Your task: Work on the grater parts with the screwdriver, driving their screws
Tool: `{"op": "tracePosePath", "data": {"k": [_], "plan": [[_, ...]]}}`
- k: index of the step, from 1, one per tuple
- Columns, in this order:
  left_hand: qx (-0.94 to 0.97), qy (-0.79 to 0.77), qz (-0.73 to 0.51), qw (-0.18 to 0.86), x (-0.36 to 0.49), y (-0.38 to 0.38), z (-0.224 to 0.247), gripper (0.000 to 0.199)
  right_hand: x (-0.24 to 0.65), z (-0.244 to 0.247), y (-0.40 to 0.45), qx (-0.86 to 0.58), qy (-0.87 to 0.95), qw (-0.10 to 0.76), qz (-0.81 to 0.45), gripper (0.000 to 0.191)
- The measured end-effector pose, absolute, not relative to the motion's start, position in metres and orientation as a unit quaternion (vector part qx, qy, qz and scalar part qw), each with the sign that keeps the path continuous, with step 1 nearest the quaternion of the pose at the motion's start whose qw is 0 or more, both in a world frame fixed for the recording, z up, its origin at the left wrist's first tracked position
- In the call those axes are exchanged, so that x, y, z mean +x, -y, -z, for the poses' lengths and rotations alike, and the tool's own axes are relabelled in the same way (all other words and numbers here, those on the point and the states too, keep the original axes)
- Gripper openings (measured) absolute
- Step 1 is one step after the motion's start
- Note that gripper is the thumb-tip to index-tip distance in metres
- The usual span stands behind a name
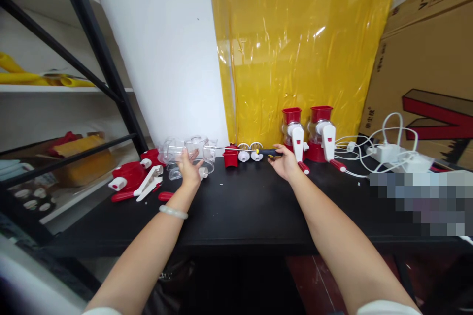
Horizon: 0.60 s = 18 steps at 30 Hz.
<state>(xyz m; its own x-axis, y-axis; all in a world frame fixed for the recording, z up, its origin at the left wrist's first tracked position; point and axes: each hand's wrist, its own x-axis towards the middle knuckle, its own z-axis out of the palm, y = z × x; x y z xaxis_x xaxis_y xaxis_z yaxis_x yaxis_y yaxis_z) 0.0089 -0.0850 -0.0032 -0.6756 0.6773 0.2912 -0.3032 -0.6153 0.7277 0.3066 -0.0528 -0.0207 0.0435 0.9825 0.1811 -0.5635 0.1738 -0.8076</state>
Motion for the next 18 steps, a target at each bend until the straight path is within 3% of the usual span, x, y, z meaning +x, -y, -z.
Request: {"op": "tracePosePath", "data": {"k": [5,14,18], "plan": [[0.278,-0.334,-0.853,0.288,0.009,0.084,0.003,0.041,0.302,0.027,0.049,-0.312,0.383,0.65,-0.578,0.042],[0.275,-0.336,-0.853,0.291,0.01,0.085,0.002,0.041,0.306,0.02,0.053,-0.264,0.378,0.671,-0.581,0.019],[0.279,-0.336,-0.852,0.289,0.01,0.086,0.002,0.043,0.305,0.022,0.051,-0.275,0.38,0.665,-0.581,0.028]]}}
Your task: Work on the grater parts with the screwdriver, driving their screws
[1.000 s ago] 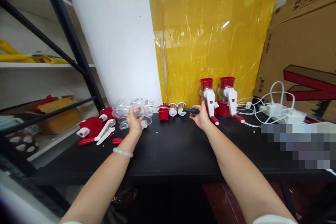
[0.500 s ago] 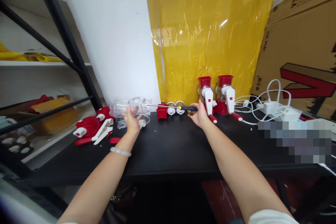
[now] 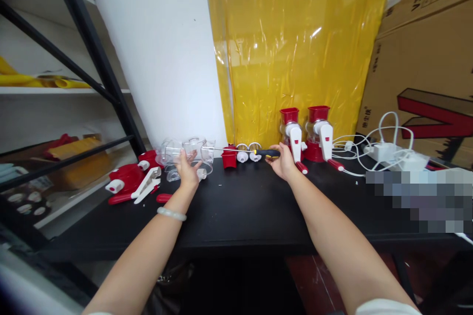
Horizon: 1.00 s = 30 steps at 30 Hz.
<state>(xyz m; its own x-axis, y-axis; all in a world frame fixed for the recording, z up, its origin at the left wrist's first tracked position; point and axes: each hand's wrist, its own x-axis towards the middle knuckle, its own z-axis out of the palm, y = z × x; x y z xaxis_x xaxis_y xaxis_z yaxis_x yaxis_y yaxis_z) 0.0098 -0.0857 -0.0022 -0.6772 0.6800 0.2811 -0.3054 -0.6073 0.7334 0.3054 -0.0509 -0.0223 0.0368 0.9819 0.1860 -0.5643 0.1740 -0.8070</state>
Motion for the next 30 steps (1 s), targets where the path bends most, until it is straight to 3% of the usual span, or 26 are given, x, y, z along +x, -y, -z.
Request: {"op": "tracePosePath", "data": {"k": [8,16,26,30], "plan": [[0.269,-0.338,-0.854,0.291,0.008,0.086,0.002,0.054,0.303,0.025,0.051,-0.28,0.39,0.665,-0.572,0.034],[0.283,-0.348,-0.845,0.29,0.009,0.09,0.003,0.042,0.301,0.033,0.046,-0.308,0.384,0.644,-0.586,0.041],[0.274,-0.346,-0.849,0.291,0.01,0.093,0.001,0.042,0.312,0.026,0.051,-0.243,0.391,0.645,-0.61,0.02],[0.272,-0.345,-0.849,0.293,0.008,0.091,0.002,0.041,0.307,0.032,0.048,-0.297,0.401,0.613,-0.613,0.037]]}}
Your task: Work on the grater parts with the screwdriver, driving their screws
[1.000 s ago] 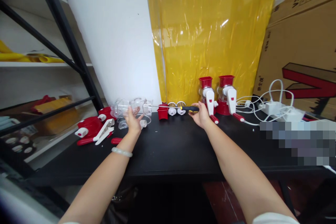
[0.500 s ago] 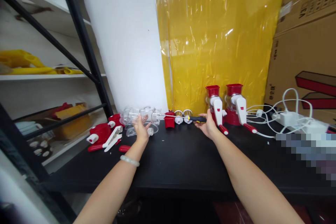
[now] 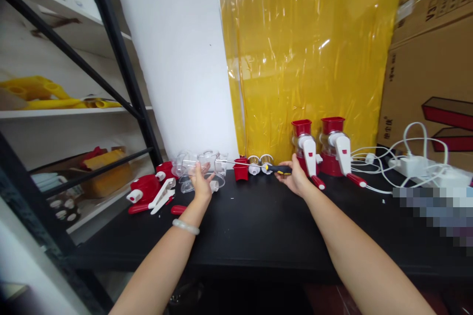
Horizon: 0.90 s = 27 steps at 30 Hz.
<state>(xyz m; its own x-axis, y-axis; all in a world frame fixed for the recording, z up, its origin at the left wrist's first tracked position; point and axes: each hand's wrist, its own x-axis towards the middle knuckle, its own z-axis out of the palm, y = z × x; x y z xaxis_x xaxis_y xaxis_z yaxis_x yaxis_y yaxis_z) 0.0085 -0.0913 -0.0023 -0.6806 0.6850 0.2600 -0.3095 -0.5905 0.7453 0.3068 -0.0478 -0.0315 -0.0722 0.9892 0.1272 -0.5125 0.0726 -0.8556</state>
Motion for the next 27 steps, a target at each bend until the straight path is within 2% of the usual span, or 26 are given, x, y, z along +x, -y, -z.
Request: {"op": "tracePosePath", "data": {"k": [5,9,12,13,16,19,23,27], "plan": [[0.263,-0.345,-0.852,0.293,0.007,0.091,0.0,0.04,0.303,0.032,0.05,-0.281,0.416,0.613,-0.61,0.029],[0.258,-0.347,-0.852,0.294,0.009,0.093,-0.001,0.039,0.311,0.02,0.059,-0.209,0.406,0.623,-0.635,0.036],[0.264,-0.35,-0.85,0.293,0.009,0.092,0.0,0.037,0.313,0.016,0.06,-0.182,0.377,0.627,-0.657,0.023],[0.266,-0.35,-0.849,0.292,0.009,0.092,0.0,0.036,0.311,0.018,0.058,-0.205,0.377,0.627,-0.65,0.021],[0.268,-0.351,-0.849,0.291,0.008,0.091,0.001,0.036,0.304,0.027,0.051,-0.329,0.409,0.614,-0.589,0.044],[0.264,-0.351,-0.85,0.29,0.006,0.09,0.001,0.036,0.298,0.036,0.045,-0.374,0.43,0.606,-0.556,0.038],[0.264,-0.349,-0.852,0.288,0.006,0.09,0.001,0.038,0.302,0.031,0.048,-0.318,0.429,0.635,-0.558,0.024],[0.271,-0.35,-0.849,0.289,0.008,0.091,0.002,0.04,0.313,0.017,0.059,-0.23,0.417,0.65,-0.591,0.026]]}}
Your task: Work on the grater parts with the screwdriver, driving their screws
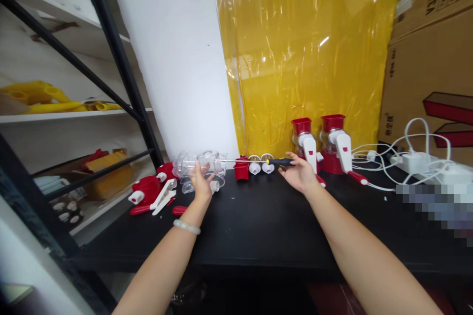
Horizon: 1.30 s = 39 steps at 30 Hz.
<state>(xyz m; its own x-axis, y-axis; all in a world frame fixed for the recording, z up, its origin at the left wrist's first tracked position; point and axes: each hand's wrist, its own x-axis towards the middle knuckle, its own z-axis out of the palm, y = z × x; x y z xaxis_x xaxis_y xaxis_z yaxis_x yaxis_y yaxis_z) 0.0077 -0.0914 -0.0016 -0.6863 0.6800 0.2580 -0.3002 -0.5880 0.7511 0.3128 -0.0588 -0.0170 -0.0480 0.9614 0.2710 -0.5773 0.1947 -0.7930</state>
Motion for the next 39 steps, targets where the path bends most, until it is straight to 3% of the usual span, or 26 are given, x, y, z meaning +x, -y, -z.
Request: {"op": "tracePosePath", "data": {"k": [3,7,13,18,26,34,39], "plan": [[0.272,-0.351,-0.847,0.293,0.009,0.092,0.002,0.04,0.315,0.013,0.06,-0.197,0.402,0.642,-0.623,0.026],[0.269,-0.357,-0.846,0.29,0.007,0.091,0.001,0.036,0.307,0.023,0.054,-0.313,0.43,0.596,-0.601,0.052],[0.259,-0.358,-0.85,0.286,0.005,0.092,-0.001,0.034,0.304,0.026,0.055,-0.316,0.469,0.593,-0.574,0.027],[0.257,-0.357,-0.852,0.285,0.005,0.092,-0.001,0.036,0.309,0.02,0.06,-0.275,0.5,0.596,-0.565,0.041],[0.246,-0.356,-0.858,0.277,-0.002,0.093,-0.009,0.05,0.307,0.031,0.052,-0.376,0.604,0.497,-0.497,0.033],[0.281,-0.343,-0.783,0.436,-0.011,0.096,-0.015,0.075,0.301,0.043,0.05,-0.398,0.717,0.408,-0.401,0.028],[0.338,-0.315,-0.766,0.447,-0.008,0.097,-0.014,0.079,0.301,0.045,0.046,-0.395,0.763,0.393,-0.328,0.022]]}}
